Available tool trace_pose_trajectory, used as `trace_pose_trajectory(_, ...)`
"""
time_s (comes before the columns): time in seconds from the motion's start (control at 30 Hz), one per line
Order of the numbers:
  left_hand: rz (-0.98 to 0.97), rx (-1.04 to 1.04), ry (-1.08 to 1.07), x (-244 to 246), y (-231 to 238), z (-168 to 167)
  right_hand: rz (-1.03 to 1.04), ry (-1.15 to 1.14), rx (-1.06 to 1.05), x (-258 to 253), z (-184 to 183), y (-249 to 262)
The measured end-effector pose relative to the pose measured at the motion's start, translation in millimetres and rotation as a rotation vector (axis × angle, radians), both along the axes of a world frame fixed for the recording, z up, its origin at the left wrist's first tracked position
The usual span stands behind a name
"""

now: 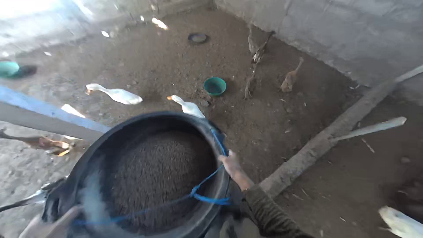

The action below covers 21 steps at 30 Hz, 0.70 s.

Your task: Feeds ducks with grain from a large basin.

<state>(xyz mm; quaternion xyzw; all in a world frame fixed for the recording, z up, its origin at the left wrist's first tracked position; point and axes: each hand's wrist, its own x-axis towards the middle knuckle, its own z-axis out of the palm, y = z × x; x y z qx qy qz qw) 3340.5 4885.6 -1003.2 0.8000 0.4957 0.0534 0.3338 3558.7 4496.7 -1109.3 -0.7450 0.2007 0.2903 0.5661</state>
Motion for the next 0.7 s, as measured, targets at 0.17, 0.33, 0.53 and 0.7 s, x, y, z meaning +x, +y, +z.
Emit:
trace_pose_trajectory(0.17, -0.088, -0.124, -0.075, 221.8, -42.2, 9.0, -0.136, -0.126, -0.187, 159.1, 40.3, -51.8)
trace_pose_trajectory(0.33, -0.107, -0.340, -0.174, 418.2, -92.7, -75.9, -0.054, -0.320, -0.514, 349.0, 31.0, -118.4)
trace_pose_trajectory(0.53, 0.011, -0.639, -0.079, 624.3, -156.4, -206.5, 0.324, -0.272, -0.892, 586.6, -7.4, -167.2)
trace_pose_trajectory(0.7, 0.092, -0.793, 0.105, 738.3, -165.7, -250.7, 0.611, -0.017, -1.073, 739.2, -11.0, -145.6)
